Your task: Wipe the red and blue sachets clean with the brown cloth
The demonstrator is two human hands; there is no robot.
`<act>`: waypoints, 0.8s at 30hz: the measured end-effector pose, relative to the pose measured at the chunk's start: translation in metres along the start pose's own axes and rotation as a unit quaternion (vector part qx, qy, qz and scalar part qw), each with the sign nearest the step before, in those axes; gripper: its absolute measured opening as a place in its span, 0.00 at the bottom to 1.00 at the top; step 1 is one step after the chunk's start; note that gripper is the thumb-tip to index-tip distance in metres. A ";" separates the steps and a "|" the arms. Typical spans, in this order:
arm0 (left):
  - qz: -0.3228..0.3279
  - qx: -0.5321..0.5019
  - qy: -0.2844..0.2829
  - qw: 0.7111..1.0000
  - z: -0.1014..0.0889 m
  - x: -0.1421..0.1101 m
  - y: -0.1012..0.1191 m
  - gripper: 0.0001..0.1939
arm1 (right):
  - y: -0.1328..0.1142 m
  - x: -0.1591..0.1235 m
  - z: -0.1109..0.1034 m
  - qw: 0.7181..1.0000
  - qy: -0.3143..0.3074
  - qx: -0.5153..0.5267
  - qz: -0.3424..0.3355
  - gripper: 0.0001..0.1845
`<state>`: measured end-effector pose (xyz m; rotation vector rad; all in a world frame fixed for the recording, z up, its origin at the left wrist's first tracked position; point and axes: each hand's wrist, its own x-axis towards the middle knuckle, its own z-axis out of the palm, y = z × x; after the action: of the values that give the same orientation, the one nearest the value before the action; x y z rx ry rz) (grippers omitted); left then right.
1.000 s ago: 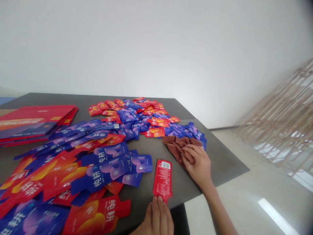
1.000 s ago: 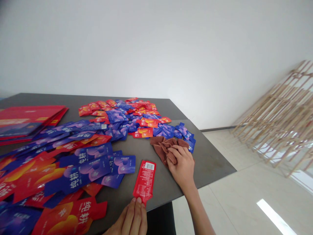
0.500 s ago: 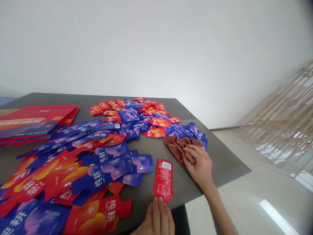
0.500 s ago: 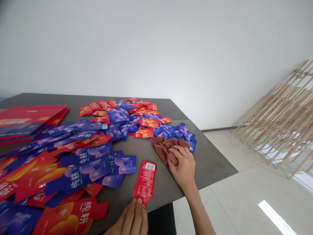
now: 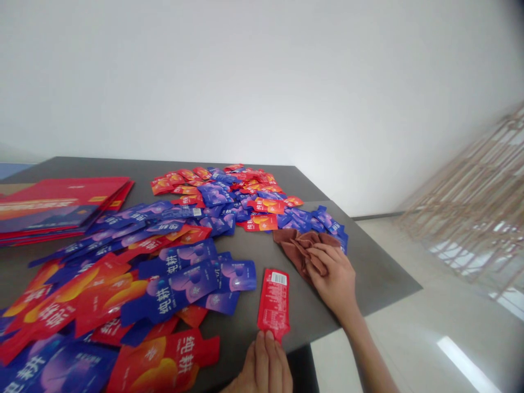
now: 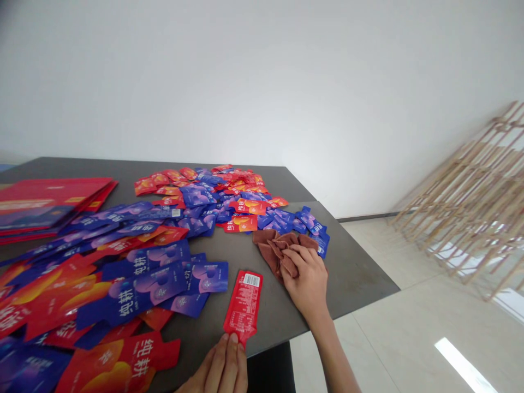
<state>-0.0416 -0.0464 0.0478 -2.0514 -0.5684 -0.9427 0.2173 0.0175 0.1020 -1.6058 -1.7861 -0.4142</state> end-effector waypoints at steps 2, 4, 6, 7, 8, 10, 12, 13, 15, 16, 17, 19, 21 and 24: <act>-0.007 -0.003 0.003 1.000 -0.001 0.002 -0.003 0.07 | 0.001 -0.001 0.001 1.000 0.000 0.001 -0.002 0.12; 0.033 -0.024 -0.044 0.998 -0.006 0.007 -0.012 0.08 | 0.001 -0.001 0.001 1.000 -0.001 0.002 -0.001 0.12; 0.085 -0.056 -0.101 0.990 -0.013 0.012 -0.024 0.10 | 0.001 -0.001 0.002 1.000 0.000 0.004 0.001 0.12; 0.101 -0.071 -0.119 0.985 -0.017 0.015 -0.030 0.11 | 0.001 -0.001 0.002 1.000 0.001 0.006 0.001 0.12; 0.113 -0.085 -0.130 0.981 -0.020 0.017 -0.035 0.12 | 0.001 -0.001 0.002 1.000 0.004 0.008 0.001 0.12; 0.125 -0.107 -0.144 0.976 -0.023 0.021 -0.042 0.13 | 0.000 -0.001 0.002 1.000 0.008 0.013 0.000 0.12; 0.128 -0.125 -0.156 0.971 -0.025 0.024 -0.046 0.12 | 0.000 0.000 0.001 1.000 0.009 0.014 0.000 0.12; 0.127 -0.135 -0.163 0.969 -0.024 0.025 -0.047 0.12 | 0.000 0.000 0.001 1.000 0.007 0.014 0.000 0.12; 0.118 -0.153 -0.176 0.965 -0.024 0.028 -0.050 0.12 | 0.000 0.000 0.001 1.000 0.006 0.013 -0.001 0.12; 0.111 -0.160 -0.179 0.964 -0.023 0.029 -0.051 0.13 | 0.000 0.000 0.001 1.000 0.006 0.013 -0.001 0.12; 0.102 -0.163 -0.179 0.965 -0.023 0.031 -0.052 0.14 | 0.000 0.000 0.001 1.000 0.007 0.013 -0.001 0.12; 0.089 -0.169 -0.166 0.967 -0.023 0.035 -0.055 0.15 | 0.000 0.000 0.002 1.000 0.007 0.014 -0.001 0.12; 0.080 -0.175 -0.153 0.969 -0.025 0.040 -0.059 0.17 | 0.001 -0.001 0.002 1.000 0.005 0.013 -0.001 0.12; 0.071 -0.177 -0.147 0.971 -0.028 0.047 -0.064 0.19 | 0.000 -0.001 0.002 1.000 0.003 0.010 0.002 0.12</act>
<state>-0.0663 -0.0286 0.1264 -2.5417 -0.4203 -0.6955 0.2173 0.0184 0.1002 -1.5913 -1.7777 -0.3970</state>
